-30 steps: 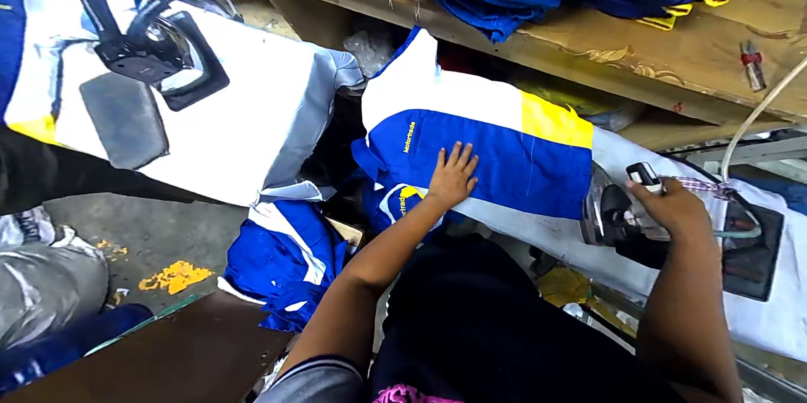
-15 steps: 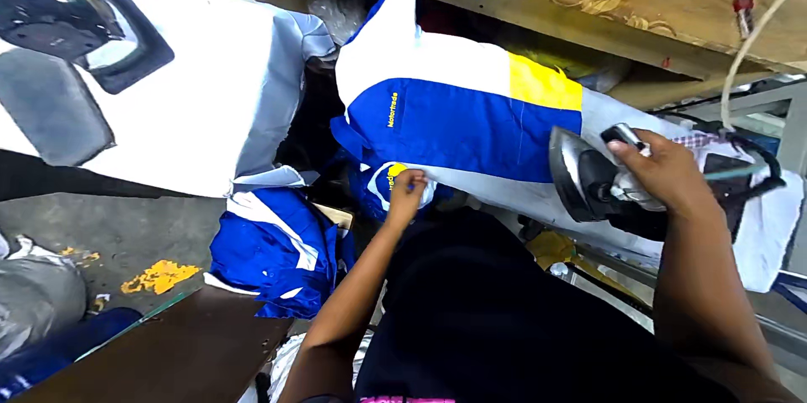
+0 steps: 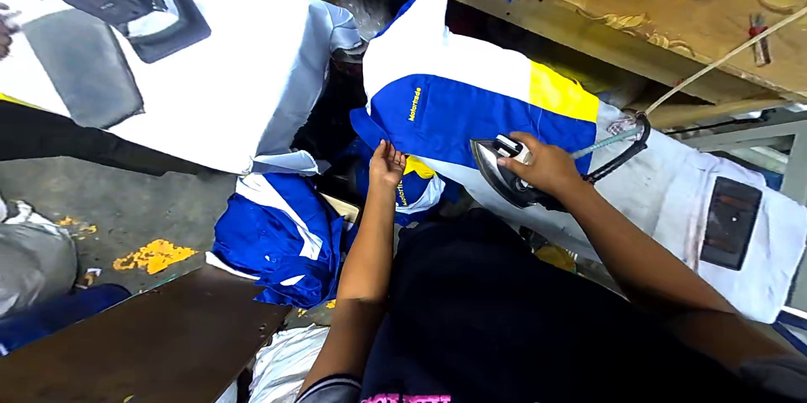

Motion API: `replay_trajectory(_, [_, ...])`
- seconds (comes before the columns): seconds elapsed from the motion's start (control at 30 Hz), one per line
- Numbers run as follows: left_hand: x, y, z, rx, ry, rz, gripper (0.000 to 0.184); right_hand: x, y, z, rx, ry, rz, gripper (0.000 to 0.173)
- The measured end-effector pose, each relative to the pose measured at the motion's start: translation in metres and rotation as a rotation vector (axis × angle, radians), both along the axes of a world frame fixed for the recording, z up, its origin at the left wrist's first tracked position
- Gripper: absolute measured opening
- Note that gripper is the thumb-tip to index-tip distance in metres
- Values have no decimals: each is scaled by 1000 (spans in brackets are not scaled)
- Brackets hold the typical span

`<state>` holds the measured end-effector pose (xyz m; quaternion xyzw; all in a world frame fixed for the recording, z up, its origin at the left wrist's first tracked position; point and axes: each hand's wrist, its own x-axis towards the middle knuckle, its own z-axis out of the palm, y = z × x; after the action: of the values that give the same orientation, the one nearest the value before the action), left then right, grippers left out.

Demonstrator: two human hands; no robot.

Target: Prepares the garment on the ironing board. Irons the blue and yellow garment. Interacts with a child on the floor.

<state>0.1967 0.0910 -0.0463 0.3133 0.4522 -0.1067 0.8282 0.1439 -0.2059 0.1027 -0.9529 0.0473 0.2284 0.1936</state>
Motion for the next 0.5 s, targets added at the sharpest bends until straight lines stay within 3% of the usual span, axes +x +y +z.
replay_trajectory(0.13, [-5,10,-2,-93,-6,97,15,1,8,-6,-62,-67,139,57])
replay_trajectory(0.27, [-5,13,5,-101,20,-44,44,31,48,-7,-55,-102,265,59])
replay_trajectory(0.3, [-4,12,6,-91,32,-89,43,41,64,-5,-52,-94,285,59])
replay_trajectory(0.4, [0,13,1,-68,8,-174,22,66,116,2,-41,-42,316,61])
replay_trajectory(0.5, [3,15,1,-46,-8,-179,16,80,153,4,3,-45,321,60])
